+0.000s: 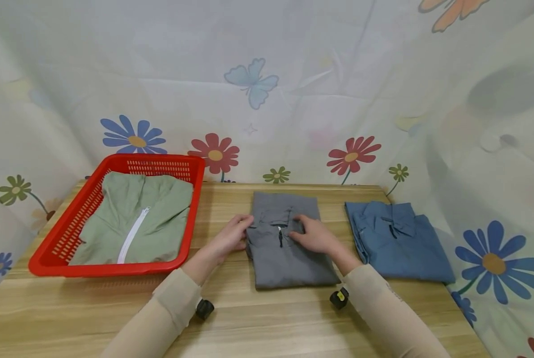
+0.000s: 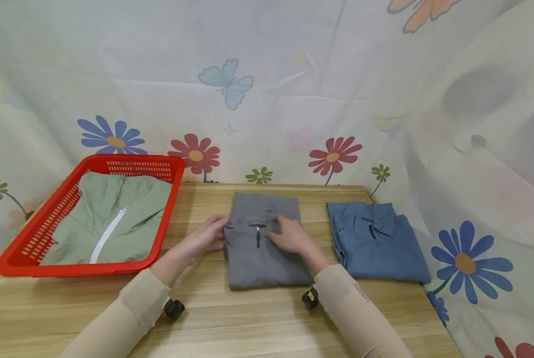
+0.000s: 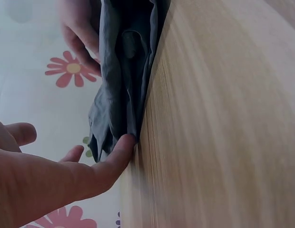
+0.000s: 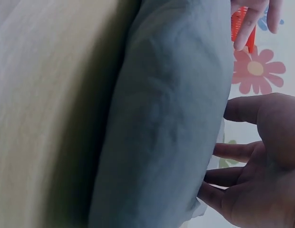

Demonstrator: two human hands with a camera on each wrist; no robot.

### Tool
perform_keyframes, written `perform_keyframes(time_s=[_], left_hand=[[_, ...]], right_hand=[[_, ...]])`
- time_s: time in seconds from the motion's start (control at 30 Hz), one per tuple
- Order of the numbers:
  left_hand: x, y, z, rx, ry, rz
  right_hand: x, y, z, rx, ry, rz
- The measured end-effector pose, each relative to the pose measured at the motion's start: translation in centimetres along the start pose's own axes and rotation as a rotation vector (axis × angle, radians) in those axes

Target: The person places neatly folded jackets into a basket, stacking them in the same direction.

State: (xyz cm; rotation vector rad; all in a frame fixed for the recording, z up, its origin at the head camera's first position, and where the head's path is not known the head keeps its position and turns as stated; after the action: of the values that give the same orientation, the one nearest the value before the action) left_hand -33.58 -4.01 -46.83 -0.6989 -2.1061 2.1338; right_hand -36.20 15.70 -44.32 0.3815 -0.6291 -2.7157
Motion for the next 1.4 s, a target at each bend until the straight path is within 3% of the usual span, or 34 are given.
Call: perform_keyframes(time_s=[0.23, 0.43, 0.57, 0.7, 0.83, 0.97, 1.4], left_hand=[[-0.4, 0.0, 1.1, 0.025, -0.076, 0.001], [-0.7, 0.1, 2.0, 0.057, -0.118, 0.020], [-0.7, 0.3, 2.2, 0.097, -0.120, 0.036], [-0.6, 0.2, 2.2, 0.115, -0.122, 0.026], [-0.5, -0.1, 1.9, 0.163, -0.114, -0.006], [-0.3, -0.5, 1.6, 0.178, -0.106, -0.033], [0.2, -0.5, 0.8, 0.171, -0.136, -0.010]], right_hand=[[0.4, 0.6, -0.7, 0.058, 0.027, 0.040], [0.3, -0.2, 0.0, 0.285, 0.017, 0.060], [-0.4, -1.4, 1.6, 0.390, -0.051, 0.042], [-1.1, -3.2, 2.7, 0.371, -0.125, -0.047], [-1.4, -4.6, 2.0, 0.363, -0.072, -0.148], [-1.4, -5.0, 1.0, 0.406, -0.002, -0.173], [-1.4, -5.2, 0.7, 0.415, -0.014, -0.212]])
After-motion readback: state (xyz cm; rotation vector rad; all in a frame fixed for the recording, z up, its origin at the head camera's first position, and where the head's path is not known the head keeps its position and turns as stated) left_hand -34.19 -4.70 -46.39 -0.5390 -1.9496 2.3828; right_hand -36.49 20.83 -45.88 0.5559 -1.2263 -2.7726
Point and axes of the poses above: each hand's wrist, its own x-axis towards the middle knuckle, its own z-axis out of the back of the hand, y = z × x, the point moved 10 cm from there along x, towards the middle knuckle, and after that the axes turned 6 degrees about y, right-handed, at the moved point
